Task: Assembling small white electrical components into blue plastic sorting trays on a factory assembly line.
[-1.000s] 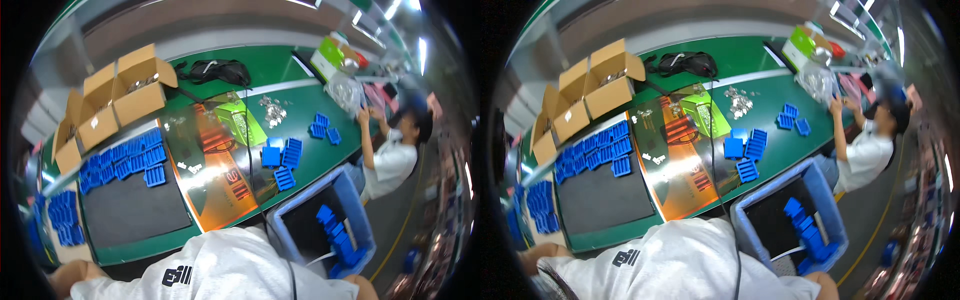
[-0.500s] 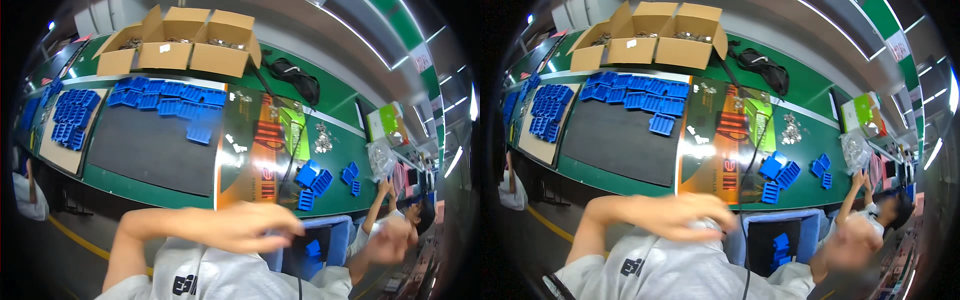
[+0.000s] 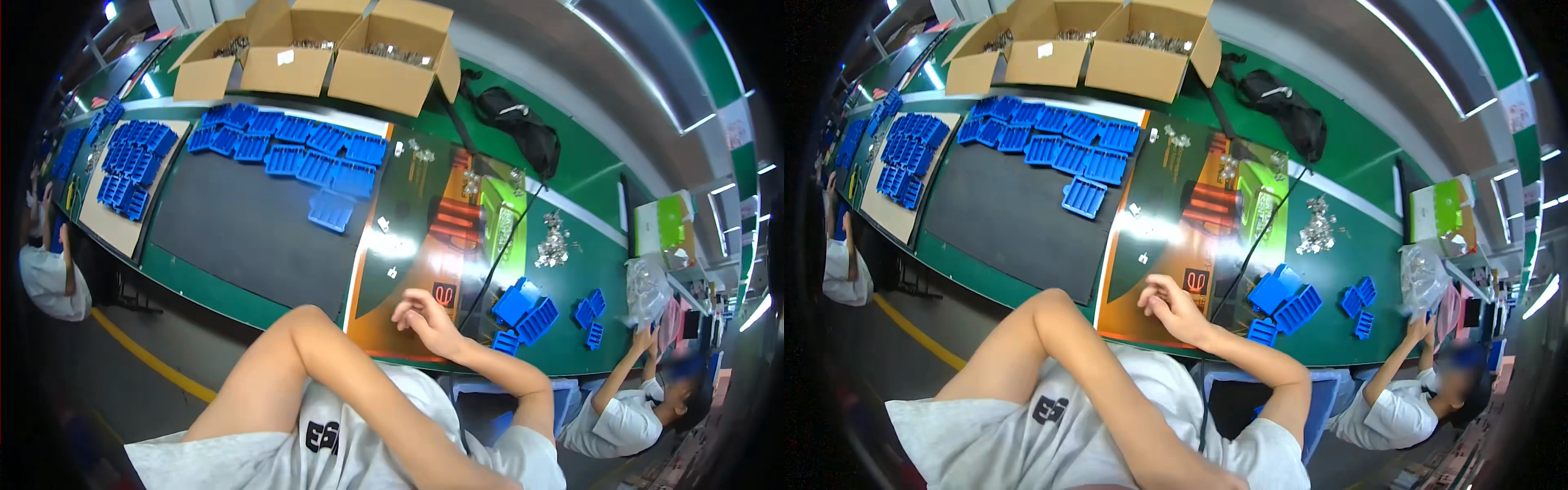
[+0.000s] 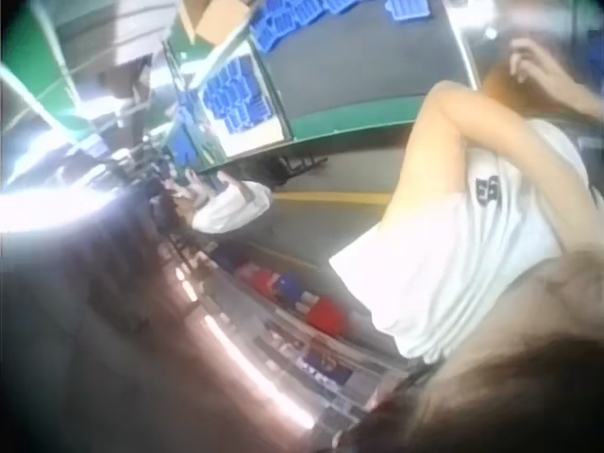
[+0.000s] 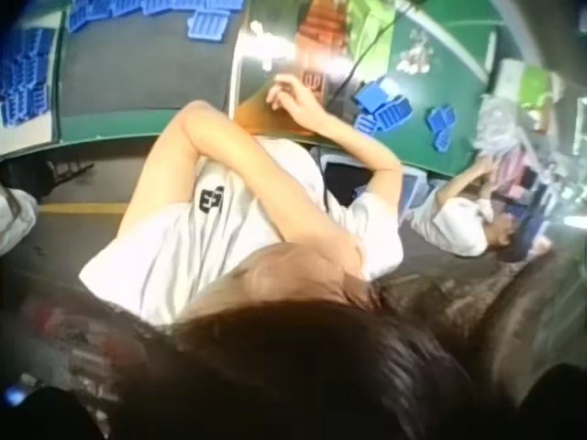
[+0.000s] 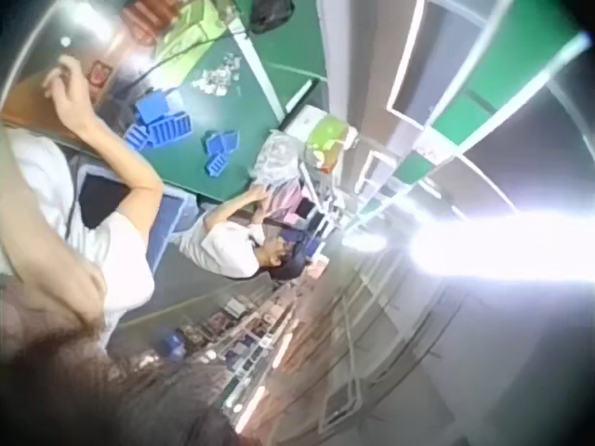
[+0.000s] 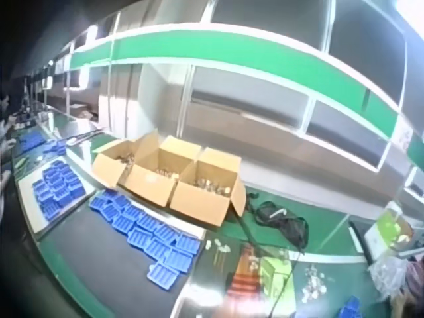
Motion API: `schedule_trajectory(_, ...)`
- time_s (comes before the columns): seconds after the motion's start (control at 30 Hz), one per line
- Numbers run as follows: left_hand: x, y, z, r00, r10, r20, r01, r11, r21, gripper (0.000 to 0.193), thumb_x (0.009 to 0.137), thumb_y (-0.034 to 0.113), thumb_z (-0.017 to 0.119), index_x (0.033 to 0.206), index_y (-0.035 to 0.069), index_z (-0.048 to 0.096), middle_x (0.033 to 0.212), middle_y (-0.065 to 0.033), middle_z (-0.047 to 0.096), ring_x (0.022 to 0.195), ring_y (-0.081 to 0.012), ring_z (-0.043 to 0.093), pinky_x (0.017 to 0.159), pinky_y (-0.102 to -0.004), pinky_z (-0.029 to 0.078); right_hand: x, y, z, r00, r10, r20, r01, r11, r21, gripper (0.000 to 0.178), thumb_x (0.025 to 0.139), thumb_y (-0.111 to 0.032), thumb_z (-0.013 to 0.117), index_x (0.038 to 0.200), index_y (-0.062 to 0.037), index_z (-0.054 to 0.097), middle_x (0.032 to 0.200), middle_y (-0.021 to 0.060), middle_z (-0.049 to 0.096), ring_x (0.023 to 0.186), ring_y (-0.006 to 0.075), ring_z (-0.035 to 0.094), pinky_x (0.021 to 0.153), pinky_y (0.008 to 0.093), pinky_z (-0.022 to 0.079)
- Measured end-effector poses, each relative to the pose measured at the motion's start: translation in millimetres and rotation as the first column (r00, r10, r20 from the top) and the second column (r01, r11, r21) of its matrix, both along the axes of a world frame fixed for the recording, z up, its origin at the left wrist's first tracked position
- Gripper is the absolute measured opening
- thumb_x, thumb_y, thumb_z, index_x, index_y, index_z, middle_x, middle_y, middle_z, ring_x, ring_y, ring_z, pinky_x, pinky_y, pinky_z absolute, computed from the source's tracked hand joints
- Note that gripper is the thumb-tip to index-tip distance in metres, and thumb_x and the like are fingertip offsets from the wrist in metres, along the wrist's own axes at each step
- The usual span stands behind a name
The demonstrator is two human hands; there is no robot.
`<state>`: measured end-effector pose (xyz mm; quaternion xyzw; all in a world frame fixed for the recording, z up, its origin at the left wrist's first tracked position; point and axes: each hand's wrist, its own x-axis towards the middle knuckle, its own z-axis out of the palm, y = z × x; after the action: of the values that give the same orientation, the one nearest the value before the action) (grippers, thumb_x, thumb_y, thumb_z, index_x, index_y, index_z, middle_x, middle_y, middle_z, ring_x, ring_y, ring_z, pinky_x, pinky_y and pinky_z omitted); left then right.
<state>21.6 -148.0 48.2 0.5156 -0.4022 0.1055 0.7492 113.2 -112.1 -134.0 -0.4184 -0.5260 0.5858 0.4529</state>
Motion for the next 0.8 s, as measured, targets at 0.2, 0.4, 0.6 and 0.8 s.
schedule_trajectory(0.2,-9.9,122.8,-58.1,0.832,0.348,-0.432,-0.333,0.936,0.112,0.023,0.095,0.026,0.052,0.104,0.006,0.059,0.096,-0.0069,0.063,0.09,-0.0183,0.061,0.078,-0.0329,0.046,-2.2,6.1,-34.8,0.971,-0.2,-0.133,0.141,0.922,-0.36,0.031,0.096,-0.002,0.043,0.126,-0.0013,0.039,0.093,0.0094,0.057,0.077,0.0149,0.057,0.073,0.0283,0.049)
schedule_trajectory(0.4,-37.1,198.1,-88.6,0.356,0.646,-0.675,-0.701,0.663,0.264,0.015,0.098,0.014,0.043,0.098,0.002,0.053,0.099,-0.0123,0.062,0.094,-0.0181,0.058,0.084,-0.0305,0.045,-9.8,10.1,-21.7,0.948,-0.271,0.169,0.276,0.961,-0.008,0.013,0.091,-0.002,0.05,0.102,0.0001,0.056,0.074,0.01,0.06,0.065,0.0197,0.06,0.061,0.0306,0.048)
schedule_trajectory(0.6,-31.7,234.3,-130.0,0.158,0.745,-0.648,-0.684,0.556,0.472,0.018,0.099,0.016,0.042,0.096,0.003,0.054,0.094,-0.0084,0.064,0.09,-0.0136,0.058,0.08,-0.0259,0.043,2.9,12.3,-18.9,0.974,-0.197,0.113,0.201,0.979,-0.024,0.012,0.09,-0.003,0.051,0.102,-0.0016,0.055,0.075,0.0098,0.062,0.067,0.0206,0.062,0.062,0.0313,0.049)
schedule_trajectory(0.8,-7.8,224.9,-151.4,0.212,0.77,-0.602,-0.603,0.587,0.54,0.019,0.098,0.015,0.044,0.097,0.002,0.056,0.093,-0.0075,0.063,0.087,-0.012,0.057,0.077,-0.0256,0.043,8.3,14.8,-21.1,0.975,-0.147,0.166,0.133,0.987,0.09,0.014,0.09,-0.007,0.052,0.102,-0.002,0.058,0.077,0.0091,0.064,0.069,0.0207,0.063,0.064,0.0318,0.05)
